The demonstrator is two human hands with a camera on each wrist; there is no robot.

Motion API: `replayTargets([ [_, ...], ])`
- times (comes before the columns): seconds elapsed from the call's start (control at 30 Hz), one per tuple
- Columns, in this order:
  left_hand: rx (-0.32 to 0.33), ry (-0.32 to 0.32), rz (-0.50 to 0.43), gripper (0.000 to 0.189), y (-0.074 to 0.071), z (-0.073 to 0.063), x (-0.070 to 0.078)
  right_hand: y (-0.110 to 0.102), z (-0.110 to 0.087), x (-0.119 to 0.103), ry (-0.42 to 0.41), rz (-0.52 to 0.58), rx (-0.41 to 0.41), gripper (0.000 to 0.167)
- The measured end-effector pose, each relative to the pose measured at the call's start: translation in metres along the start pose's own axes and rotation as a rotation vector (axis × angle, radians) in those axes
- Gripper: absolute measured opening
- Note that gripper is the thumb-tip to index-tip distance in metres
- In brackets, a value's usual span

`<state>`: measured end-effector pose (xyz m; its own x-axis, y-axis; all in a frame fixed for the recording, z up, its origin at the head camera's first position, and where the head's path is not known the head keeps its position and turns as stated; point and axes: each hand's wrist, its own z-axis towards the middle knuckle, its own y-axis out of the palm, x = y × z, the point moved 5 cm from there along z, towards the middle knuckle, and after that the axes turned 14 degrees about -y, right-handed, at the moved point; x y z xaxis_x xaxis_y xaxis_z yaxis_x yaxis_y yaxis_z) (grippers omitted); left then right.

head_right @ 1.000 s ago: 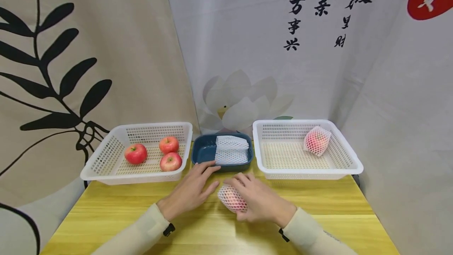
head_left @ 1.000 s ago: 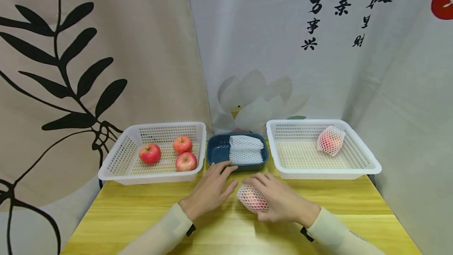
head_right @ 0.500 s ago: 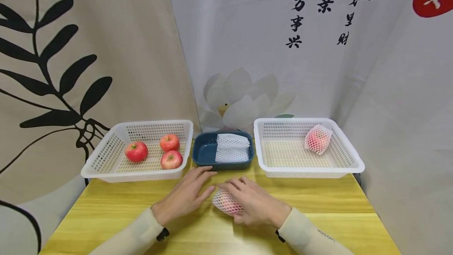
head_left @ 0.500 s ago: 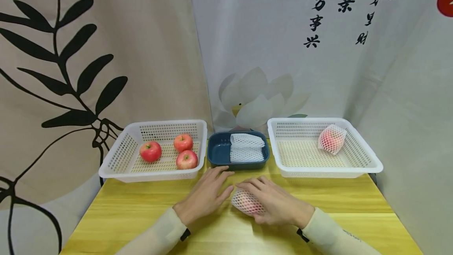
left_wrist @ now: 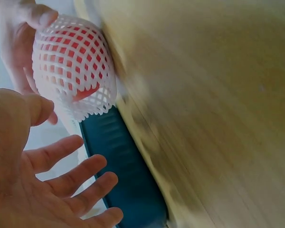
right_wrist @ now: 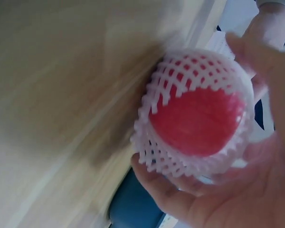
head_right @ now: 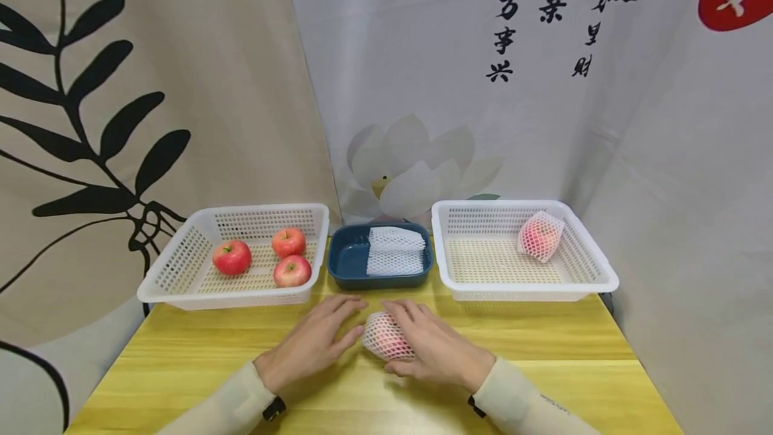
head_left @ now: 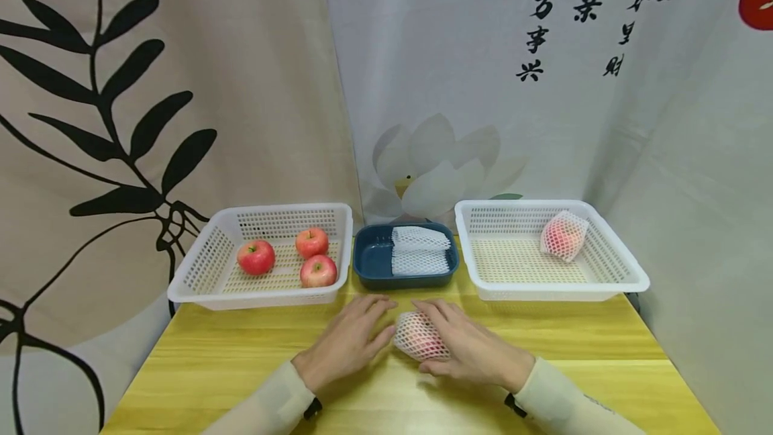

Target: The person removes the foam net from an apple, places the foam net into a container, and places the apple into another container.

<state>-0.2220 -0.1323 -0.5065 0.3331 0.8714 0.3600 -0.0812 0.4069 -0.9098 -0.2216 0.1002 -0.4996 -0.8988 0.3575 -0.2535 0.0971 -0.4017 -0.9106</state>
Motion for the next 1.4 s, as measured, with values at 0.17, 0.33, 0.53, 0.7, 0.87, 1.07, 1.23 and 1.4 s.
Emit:
replayTargets([
  [0.17,0.009,0.015,-0.001,0.037,0.002,-0.002,0.001,0.005,0.001,-0.001,0.032,-0.006,0.035,0.102],
  [0.33,0.006,0.014,-0.001,0.029,0.004,-0.004,0.002,0.008,0.001,0.000,0.065,0.006,0.045,0.097],
  [0.53,0.016,0.030,-0.001,0.026,0.003,-0.004,0.004,0.008,-0.001,0.002,0.097,0.057,0.061,0.096],
  [0.7,0.029,0.057,-0.023,0.023,0.002,-0.004,0.006,0.004,-0.002,0.002,0.100,0.095,0.097,0.095],
  [0.87,0.028,0.061,-0.053,0.022,0.000,-0.006,0.008,-0.001,-0.003,-0.001,0.068,0.112,0.147,0.094],
  [1.07,0.068,0.041,-0.103,0.021,-0.003,-0.006,0.011,-0.006,-0.004,-0.003,0.045,0.120,0.180,0.093],
  [1.23,0.100,0.063,-0.146,0.026,-0.006,-0.007,0.015,-0.005,-0.005,-0.004,0.033,0.120,0.180,0.093],
  [1.4,0.076,0.130,-0.248,0.040,-0.008,-0.009,0.020,-0.004,-0.005,-0.006,0.020,0.114,0.184,0.096],
])
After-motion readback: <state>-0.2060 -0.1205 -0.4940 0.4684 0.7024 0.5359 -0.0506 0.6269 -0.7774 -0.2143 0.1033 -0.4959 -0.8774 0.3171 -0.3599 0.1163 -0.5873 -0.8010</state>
